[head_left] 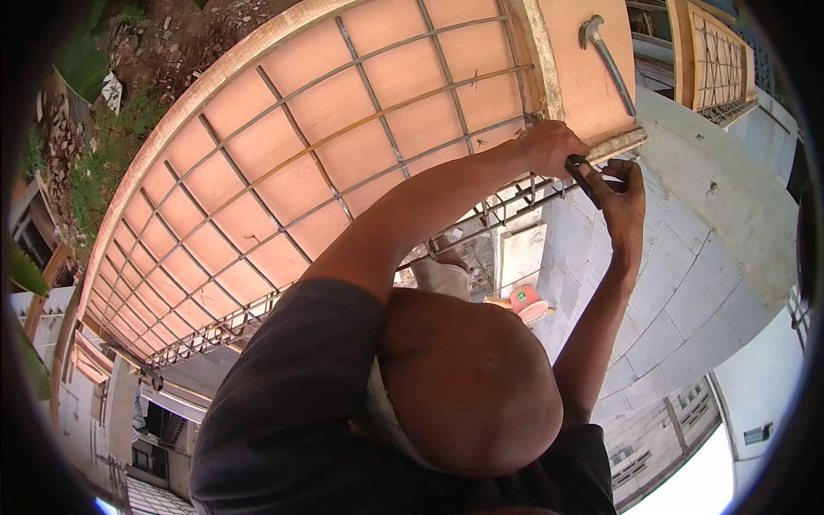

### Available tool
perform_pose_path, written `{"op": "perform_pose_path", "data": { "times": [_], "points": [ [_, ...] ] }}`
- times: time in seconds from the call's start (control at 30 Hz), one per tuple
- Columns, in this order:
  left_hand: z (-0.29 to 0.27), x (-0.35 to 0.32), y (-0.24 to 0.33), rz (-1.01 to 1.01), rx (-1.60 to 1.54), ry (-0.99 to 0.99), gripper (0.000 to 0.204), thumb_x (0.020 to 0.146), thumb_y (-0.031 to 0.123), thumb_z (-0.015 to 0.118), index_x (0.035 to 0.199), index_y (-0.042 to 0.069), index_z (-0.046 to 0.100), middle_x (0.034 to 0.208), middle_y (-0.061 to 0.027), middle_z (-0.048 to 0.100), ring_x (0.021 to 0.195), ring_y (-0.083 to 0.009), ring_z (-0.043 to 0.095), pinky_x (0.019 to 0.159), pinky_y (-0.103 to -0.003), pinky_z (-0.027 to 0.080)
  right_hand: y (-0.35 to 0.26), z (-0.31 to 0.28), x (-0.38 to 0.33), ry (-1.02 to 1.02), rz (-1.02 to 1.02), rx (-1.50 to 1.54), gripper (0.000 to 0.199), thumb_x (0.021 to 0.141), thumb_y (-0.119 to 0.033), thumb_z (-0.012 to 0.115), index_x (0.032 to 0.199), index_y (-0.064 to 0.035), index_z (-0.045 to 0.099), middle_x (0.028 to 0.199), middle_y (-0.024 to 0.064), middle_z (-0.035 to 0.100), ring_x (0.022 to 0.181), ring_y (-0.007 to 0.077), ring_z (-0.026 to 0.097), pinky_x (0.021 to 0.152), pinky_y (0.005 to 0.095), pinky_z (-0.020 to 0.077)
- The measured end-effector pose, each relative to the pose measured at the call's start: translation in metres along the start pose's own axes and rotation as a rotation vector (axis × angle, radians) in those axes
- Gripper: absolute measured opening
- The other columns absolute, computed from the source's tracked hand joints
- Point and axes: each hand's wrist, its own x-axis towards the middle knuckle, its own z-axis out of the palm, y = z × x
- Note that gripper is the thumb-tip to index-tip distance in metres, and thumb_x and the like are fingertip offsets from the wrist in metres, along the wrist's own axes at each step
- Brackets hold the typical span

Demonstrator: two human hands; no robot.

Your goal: The person uses pliers to bend and secure wire ties at the intersections of a metal grid attached to a wooden frame. They repeatedly position the wire, twist it with the pliers, and trim excess wire while working on the elevated frame.

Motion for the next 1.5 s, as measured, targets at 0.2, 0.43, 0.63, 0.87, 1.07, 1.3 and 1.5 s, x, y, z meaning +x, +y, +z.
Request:
{"op": "perform_pose_path", "data": {
  "times": [0.2,0.43,0.63,0.87,1.07,1.3,1.5],
  "points": [
    [-0.032,0.035,-0.003,-0.199,-0.253,-0.309,0.039,0.08,0.041,0.087,0.094,0.005,0.078,0.07,-0.0128,0.071,0.064,-0.0262,0.068,0.063,-0.043,0.053,0.058,0.012,0.051,-0.244,-0.446,1.05,0.045,0.109,-0.036,0.057,0.112,0.0051,0.076,0.117,0.0228,0.076,0.12,0.0333,0.067,0.113,0.0457,0.0441],
    [-0.032,0.065,-0.021,-0.347,-0.345,-0.564,0.046,0.073,0.044,0.092,0.094,0.004,0.081,0.086,-0.0058,0.076,0.085,-0.0212,0.07,0.08,-0.037,0.055,0.027,0.019,0.08,-0.385,-0.57,1.265,0.061,0.114,-0.04,0.033,0.071,-0.0035,0.055,0.071,0.0152,0.05,0.082,0.031,0.048,0.099,0.0498,0.0434],
    [-0.005,0.038,0.005,-0.255,0.098,0.084,0.039,0.071,0.05,0.083,0.078,0.011,0.078,0.074,-0.0156,0.075,0.074,-0.038,0.075,0.073,-0.046,0.062,0.053,0.035,0.085,-0.22,-0.409,1.504,0.056,0.11,-0.035,0.035,0.06,-0.0115,0.042,0.061,0.011,0.041,0.075,0.0292,0.045,0.094,0.0527,0.0445],
    [-0.021,0.064,0.036,-0.419,0.116,-0.282,0.033,0.076,0.033,0.083,0.082,0.001,0.077,0.078,-0.0215,0.076,0.074,-0.0353,0.076,0.073,-0.045,0.059,0.034,0.053,0.071,0.349,-0.158,1.823,0.047,0.106,-0.03,0.044,0.064,-0.0134,0.033,0.057,0.0044,0.034,0.057,0.0229,0.038,0.067,0.0475,0.0469],
    [-0.025,0.01,0.085,-0.642,0.082,-0.887,0.044,0.065,0.031,0.088,0.094,0.0,0.076,0.09,-0.0184,0.079,0.084,-0.0326,0.078,0.08,-0.043,0.061,0.09,0.09,-0.04,0.268,0.113,1.929,0.036,0.104,-0.03,0.061,0.074,-0.0141,0.05,0.074,0.0072,0.062,0.083,0.0266,0.064,0.084,0.0438,0.0547],
    [-0.003,-0.034,0.107,-0.233,0.663,-1.262,0.024,0.071,0.011,0.085,0.091,0.004,0.076,0.099,-0.0205,0.079,0.094,-0.0367,0.078,0.086,-0.044,0.063,0.157,0.117,-0.116,-0.391,0.171,1.061,0.029,0.103,-0.025,0.073,0.118,-0.0011,0.07,0.107,0.0096,0.077,0.099,0.0182,0.074,0.082,0.0363,0.06],
    [0.042,-0.005,0.155,0.095,0.67,-1.436,0.046,0.068,0.014,0.094,0.105,0.002,0.07,0.091,-0.0189,0.076,0.093,-0.0388,0.077,0.085,-0.049,0.06,0.176,0.094,-0.131,-0.583,0.101,1.077,0.029,0.097,-0.025,0.079,0.109,0.0004,0.073,0.094,0.0117,0.079,0.08,0.0166,0.075,0.077,0.0298,0.0581]
  ]
}}
